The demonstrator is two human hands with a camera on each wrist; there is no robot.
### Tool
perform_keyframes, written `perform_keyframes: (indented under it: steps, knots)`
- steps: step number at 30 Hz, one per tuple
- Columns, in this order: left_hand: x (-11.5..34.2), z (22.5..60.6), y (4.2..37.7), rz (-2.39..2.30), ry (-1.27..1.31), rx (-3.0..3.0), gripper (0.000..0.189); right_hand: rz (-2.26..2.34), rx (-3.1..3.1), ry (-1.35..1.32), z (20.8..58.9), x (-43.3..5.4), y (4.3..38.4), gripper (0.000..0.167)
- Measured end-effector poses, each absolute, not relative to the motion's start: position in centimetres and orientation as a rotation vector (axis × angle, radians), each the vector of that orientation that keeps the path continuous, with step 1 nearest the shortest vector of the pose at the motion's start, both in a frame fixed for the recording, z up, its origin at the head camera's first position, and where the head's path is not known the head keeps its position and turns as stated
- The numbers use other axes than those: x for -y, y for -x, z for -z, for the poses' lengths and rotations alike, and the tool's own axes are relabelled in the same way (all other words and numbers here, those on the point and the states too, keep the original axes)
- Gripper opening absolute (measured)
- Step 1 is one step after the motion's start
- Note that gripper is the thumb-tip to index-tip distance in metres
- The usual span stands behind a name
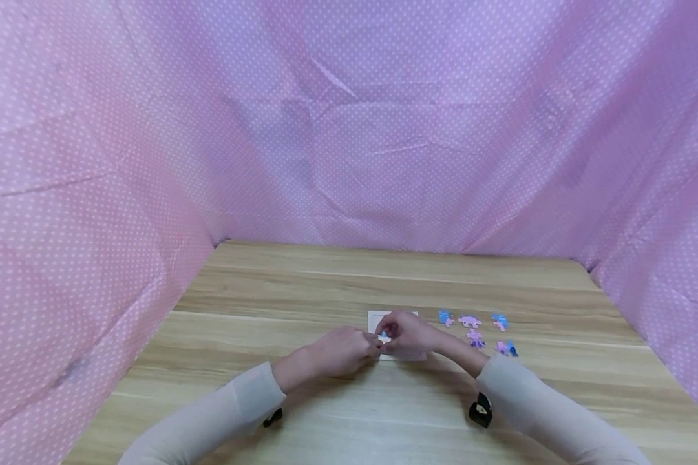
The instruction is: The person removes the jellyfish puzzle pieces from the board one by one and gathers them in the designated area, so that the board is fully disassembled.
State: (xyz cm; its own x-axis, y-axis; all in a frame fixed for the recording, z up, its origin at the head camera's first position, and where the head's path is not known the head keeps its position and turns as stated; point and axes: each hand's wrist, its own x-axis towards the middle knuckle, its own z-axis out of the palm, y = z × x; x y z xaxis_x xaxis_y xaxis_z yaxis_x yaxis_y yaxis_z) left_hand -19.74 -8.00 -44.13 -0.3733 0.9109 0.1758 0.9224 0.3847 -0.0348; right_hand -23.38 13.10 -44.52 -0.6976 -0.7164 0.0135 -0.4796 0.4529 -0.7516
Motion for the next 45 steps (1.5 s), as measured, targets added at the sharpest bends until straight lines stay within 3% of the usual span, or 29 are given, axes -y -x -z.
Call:
perform_keyframes:
  steps: [7, 24, 45]
  knots:
    - [8.0, 43.9, 20.0, 0.194, 1.652, 2.579, 0.018, 1.171, -2.382, 0.993, 44.6, -14.9, 24.0, 0.011]
    - [8.1, 44.2, 19.9, 0.154, 1.607, 2.644, 0.021, 1.198, -2.375, 0.857, 43.3, -23.6, 22.7, 0.018]
    - [7.6, 43.9, 19.8, 0.203, 1.571, 2.737, 0.016, 1.127, -2.473, 0.918, 44.0, -25.1, 20.9, 0.008]
